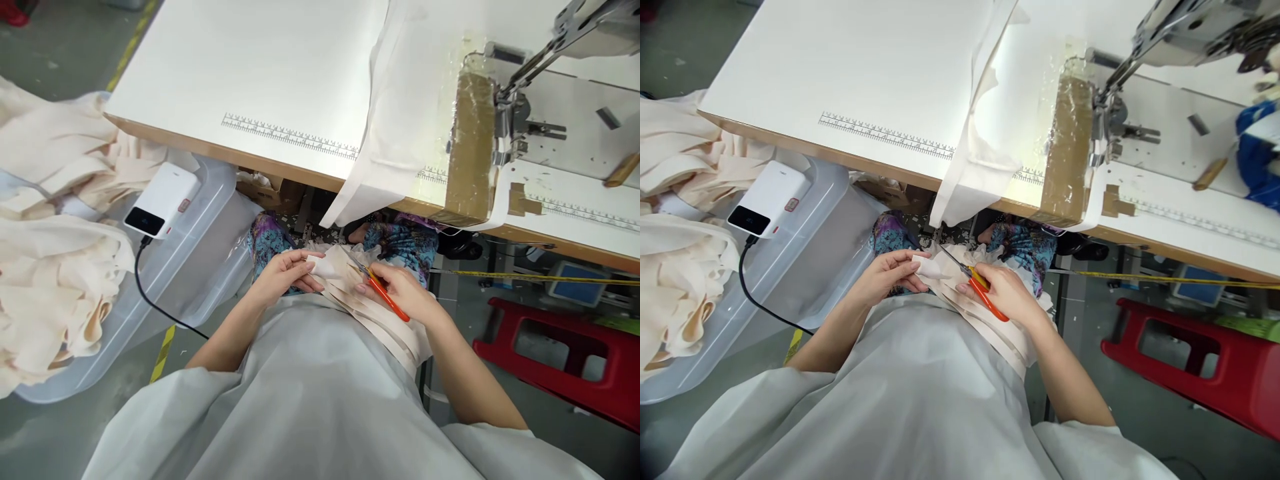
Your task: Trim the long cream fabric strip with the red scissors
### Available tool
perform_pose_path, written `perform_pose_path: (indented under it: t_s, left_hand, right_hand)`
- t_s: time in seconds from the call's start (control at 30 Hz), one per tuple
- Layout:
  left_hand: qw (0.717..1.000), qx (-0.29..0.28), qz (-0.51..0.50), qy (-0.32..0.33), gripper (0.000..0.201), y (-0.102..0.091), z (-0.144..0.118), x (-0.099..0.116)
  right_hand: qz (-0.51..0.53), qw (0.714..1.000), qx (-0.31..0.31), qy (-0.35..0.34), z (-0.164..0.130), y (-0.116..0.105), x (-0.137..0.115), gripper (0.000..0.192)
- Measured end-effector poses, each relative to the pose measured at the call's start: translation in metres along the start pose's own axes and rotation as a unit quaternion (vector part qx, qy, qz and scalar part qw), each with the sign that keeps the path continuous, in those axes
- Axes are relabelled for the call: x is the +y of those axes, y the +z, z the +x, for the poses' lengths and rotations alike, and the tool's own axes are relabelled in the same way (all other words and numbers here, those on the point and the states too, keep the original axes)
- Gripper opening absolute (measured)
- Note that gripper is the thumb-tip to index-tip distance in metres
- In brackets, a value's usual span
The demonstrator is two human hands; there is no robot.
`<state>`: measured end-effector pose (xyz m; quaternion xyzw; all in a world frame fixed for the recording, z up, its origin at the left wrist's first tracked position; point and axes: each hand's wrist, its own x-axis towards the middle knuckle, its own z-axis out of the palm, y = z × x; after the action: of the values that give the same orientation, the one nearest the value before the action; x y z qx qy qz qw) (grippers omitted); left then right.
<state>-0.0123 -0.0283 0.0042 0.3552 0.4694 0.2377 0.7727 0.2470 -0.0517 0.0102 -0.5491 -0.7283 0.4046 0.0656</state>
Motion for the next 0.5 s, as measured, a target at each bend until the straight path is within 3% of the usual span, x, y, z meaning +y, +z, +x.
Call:
perform_pose_path:
  t_s: [0.27, 0.4, 0.5]
  left_hand:
    - [1.0, -0.011, 0.017, -0.017, 0.042, -0.01, 0.006, -0.001]
    - [0.995, -0.07, 0.059, -0.05, 0.042, -0.019, 0.01, 0.01]
    - [0.986, -0.125, 0.099, -0.047, 0.041, -0.027, 0.013, 0.02]
  right_hand:
    - [0.002, 1.0, -0.006, 0.015, -0.005, 0.005, 0.005, 0.049]
    - [0.037, 0.999, -0.024, 0.012, -0.006, 0.008, -0.001, 0.046]
    - [0.12, 0.992, -0.036, 0.008, -0.006, 0.014, -0.009, 0.04]
